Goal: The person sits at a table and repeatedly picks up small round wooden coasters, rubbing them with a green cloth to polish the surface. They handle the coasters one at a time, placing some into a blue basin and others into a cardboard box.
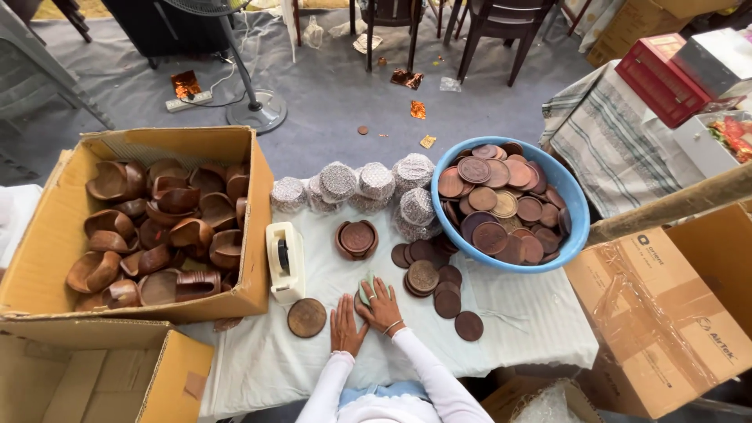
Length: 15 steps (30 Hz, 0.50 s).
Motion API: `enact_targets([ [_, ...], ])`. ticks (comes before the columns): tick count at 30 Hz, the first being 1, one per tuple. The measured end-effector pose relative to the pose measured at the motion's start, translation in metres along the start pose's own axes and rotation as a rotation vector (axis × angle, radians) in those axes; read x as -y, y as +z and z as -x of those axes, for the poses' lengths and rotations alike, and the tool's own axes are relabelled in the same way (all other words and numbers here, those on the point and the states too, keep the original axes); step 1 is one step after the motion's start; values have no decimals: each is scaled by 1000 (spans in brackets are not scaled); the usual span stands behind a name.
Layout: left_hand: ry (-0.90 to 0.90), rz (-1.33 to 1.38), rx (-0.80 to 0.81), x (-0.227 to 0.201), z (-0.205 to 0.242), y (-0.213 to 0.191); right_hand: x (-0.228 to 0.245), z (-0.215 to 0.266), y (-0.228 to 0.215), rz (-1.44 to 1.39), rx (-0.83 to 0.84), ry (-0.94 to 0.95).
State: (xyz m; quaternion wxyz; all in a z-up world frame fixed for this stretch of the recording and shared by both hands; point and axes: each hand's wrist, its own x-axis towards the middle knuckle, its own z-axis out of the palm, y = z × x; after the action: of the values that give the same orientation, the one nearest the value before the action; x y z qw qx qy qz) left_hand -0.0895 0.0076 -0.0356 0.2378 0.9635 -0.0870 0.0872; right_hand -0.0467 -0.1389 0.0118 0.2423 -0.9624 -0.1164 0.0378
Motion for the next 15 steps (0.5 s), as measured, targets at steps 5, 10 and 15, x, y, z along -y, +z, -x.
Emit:
enact_targets([
  [5,-15,4,76,5,-7,-6,-23,12,13,46,29,-349],
  [10,39,2,30,8,-10,-1,-27,5,32,208,-129,-238],
  [15,-40,-1,113,0,-12,-12,-48,2,22,96,167,-326],
])
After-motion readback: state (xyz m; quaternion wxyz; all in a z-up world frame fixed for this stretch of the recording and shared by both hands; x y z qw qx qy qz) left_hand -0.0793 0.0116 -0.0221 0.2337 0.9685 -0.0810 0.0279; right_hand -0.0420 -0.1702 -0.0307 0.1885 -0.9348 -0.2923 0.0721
